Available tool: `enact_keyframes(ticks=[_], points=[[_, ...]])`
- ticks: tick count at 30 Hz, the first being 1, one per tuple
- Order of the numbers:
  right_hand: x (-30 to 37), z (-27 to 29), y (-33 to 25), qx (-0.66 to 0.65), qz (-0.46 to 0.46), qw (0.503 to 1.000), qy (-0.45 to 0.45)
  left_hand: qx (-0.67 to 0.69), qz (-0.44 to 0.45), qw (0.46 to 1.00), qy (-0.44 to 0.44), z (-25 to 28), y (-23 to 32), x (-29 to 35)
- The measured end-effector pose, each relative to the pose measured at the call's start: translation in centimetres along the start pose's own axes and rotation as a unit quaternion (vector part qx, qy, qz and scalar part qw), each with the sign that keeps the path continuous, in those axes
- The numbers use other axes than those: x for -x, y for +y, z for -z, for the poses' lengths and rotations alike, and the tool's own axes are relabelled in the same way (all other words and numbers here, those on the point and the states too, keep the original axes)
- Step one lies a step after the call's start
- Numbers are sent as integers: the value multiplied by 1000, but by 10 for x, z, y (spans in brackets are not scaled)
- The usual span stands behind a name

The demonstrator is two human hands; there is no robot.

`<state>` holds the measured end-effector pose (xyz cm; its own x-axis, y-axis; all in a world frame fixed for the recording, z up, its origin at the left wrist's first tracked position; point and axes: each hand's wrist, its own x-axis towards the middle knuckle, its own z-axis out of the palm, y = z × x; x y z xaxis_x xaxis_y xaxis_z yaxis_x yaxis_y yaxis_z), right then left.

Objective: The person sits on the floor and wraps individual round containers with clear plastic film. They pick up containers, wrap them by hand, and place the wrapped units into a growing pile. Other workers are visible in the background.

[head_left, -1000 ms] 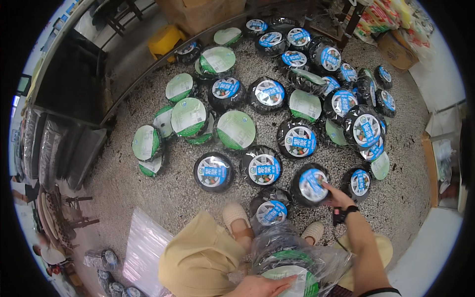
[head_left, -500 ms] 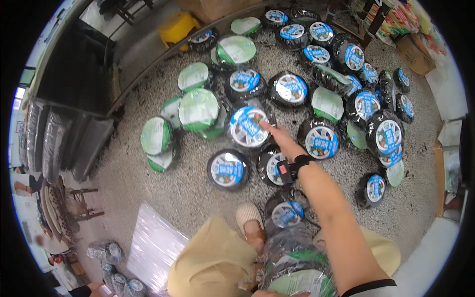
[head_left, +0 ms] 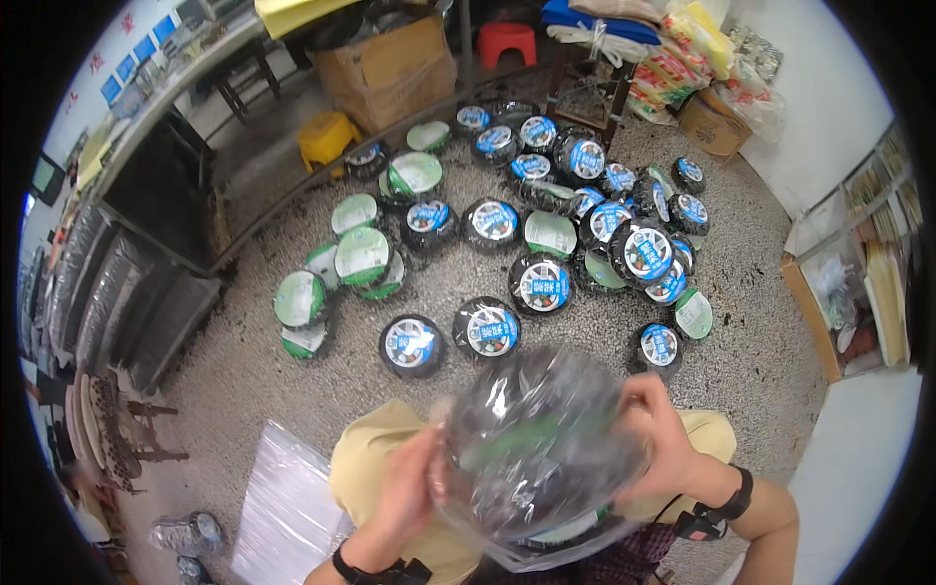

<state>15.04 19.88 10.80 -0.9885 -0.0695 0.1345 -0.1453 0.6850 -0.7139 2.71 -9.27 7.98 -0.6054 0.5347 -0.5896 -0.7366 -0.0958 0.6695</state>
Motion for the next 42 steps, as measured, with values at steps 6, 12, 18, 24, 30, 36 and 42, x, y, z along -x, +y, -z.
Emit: enact_keyframes(ticks=[6,12,18,24,30,36,42], points=[[-11,7,-95,111,-54,924,-362,-313,-107,914,-235,-40,23,61],[-72,11,2,-162,-144,951,-221,-523,-156,803,-240,-9,-30,27],[-80,-209,329,-19,-437,896,-82,-421,-101,855,-285,7,-9,-31],[-109,-246,299,-272,-406,793,-363,-360,-19,916,-174,-3,19,-44],[-164,-260,308,-556,-421,716,24,-362,86,916,-151,-17,35,-59],[-172,-293,345,-517,-460,712,121,-360,-20,917,-173,-14,19,-53],[-123,-130,233,-525,-339,774,104,-306,-143,930,-147,-16,9,-16]])
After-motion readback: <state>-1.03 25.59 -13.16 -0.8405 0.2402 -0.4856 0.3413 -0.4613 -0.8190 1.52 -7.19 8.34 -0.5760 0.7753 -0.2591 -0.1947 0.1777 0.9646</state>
